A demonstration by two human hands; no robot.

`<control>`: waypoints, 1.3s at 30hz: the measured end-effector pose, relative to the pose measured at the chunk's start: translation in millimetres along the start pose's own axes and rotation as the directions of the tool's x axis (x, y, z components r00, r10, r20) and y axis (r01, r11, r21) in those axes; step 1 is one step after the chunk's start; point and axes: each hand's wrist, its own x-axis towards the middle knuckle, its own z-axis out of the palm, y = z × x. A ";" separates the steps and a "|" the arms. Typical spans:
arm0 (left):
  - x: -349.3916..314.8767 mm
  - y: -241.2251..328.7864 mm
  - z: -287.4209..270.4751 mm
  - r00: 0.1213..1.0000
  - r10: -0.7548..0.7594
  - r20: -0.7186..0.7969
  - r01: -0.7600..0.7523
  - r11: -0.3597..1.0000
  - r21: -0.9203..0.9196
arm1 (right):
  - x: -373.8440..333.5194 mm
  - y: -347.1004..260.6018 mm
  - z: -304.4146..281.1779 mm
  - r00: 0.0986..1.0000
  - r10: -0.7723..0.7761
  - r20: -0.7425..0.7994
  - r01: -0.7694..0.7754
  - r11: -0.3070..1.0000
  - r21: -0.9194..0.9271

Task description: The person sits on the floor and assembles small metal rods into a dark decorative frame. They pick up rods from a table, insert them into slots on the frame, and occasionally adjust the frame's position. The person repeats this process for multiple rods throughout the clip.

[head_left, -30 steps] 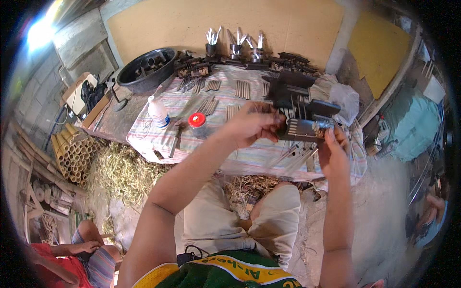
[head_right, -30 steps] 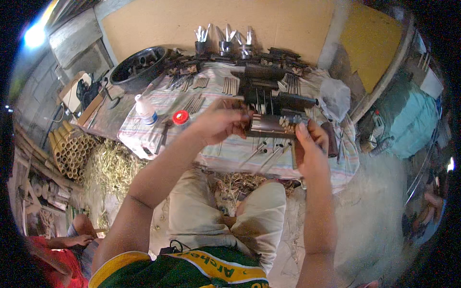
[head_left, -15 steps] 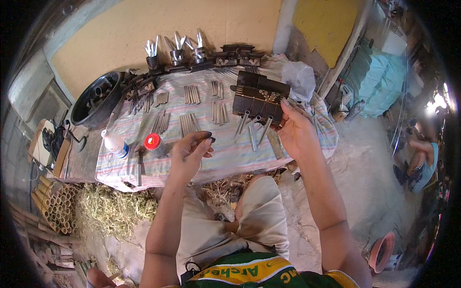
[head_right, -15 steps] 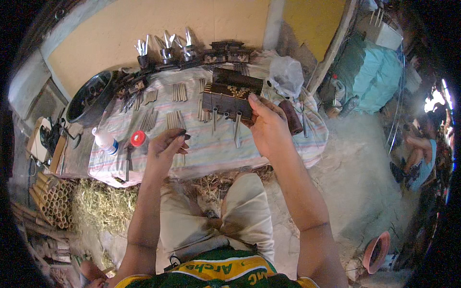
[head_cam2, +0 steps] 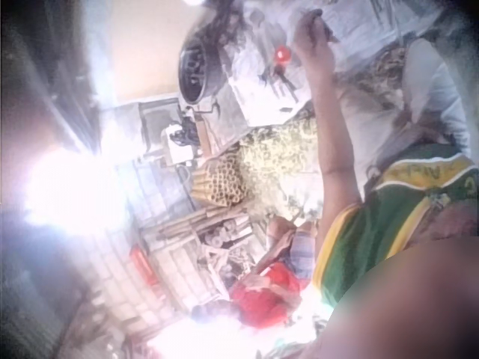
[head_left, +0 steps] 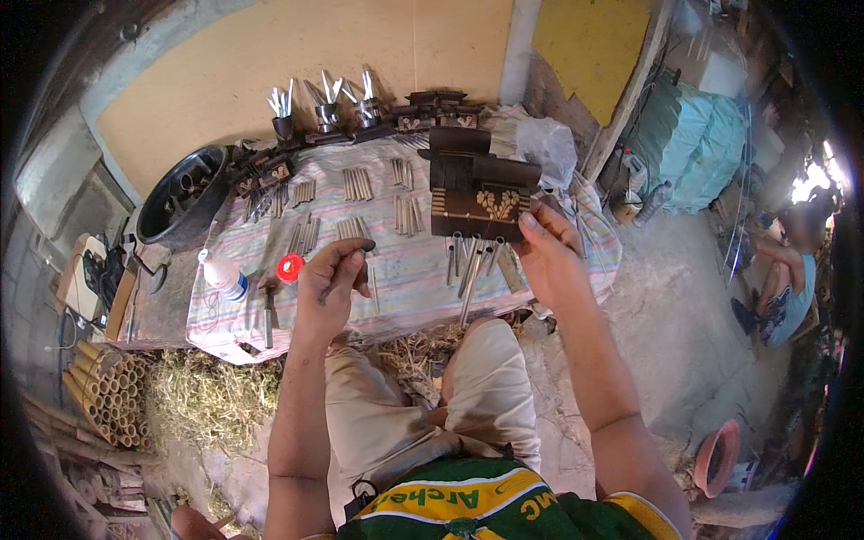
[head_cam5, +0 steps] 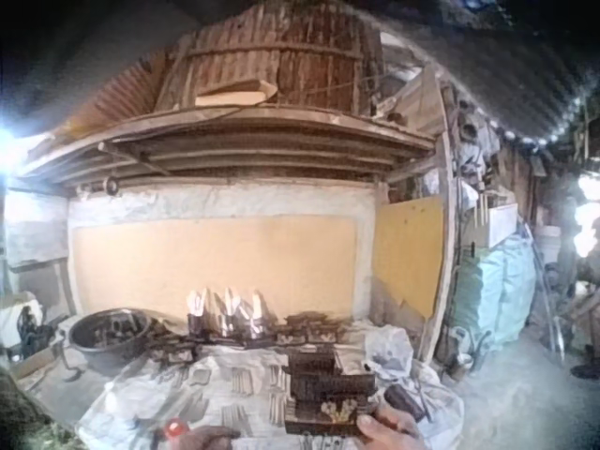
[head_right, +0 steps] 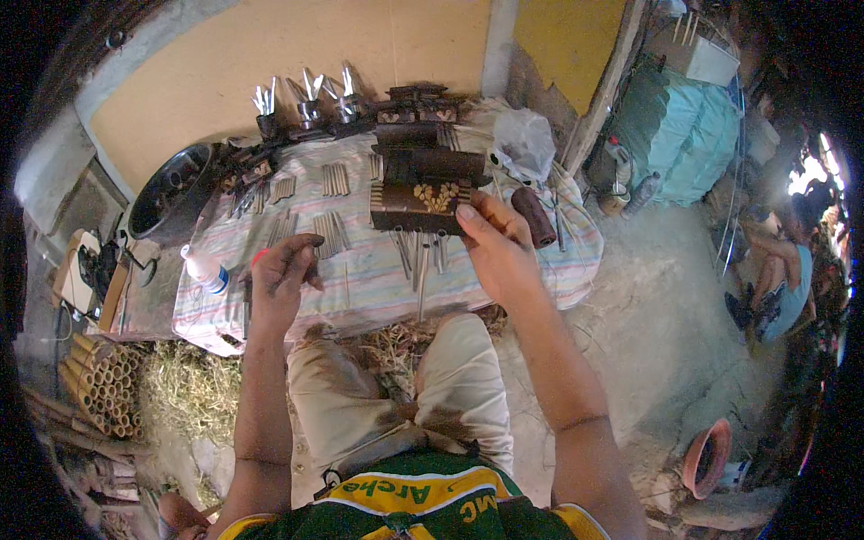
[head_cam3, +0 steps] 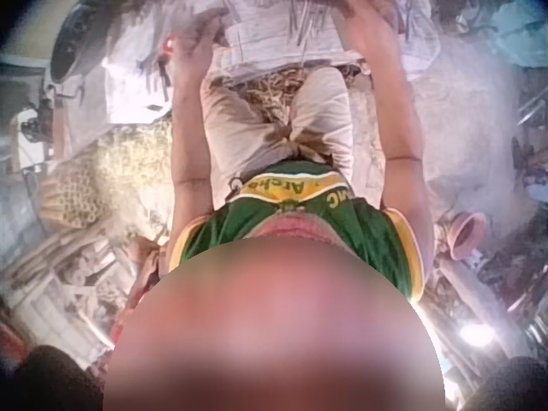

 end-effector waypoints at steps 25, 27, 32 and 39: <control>24.3 16.2 59.6 0.962 -0.160 0.220 0.186 0.977 -0.104 | -46.1 9.8 -1.9 1.000 0.005 0.015 -0.001 0.970 -0.242; 30.1 11.5 61.5 0.950 -0.210 0.230 0.238 0.966 -0.102 | -41.8 8.7 -3.4 0.999 0.041 -0.005 -0.041 0.965 -0.260; 44.7 0.4 68.1 0.905 -0.329 0.270 0.385 0.904 -0.188 | -33.8 9.8 -10.7 0.993 0.100 -0.066 -0.113 0.968 -0.223; 60.0 -9.4 79.7 0.816 -0.483 0.319 0.576 0.726 -0.375 | -24.2 16.0 -30.9 0.994 0.095 -0.061 -0.106 0.971 -0.216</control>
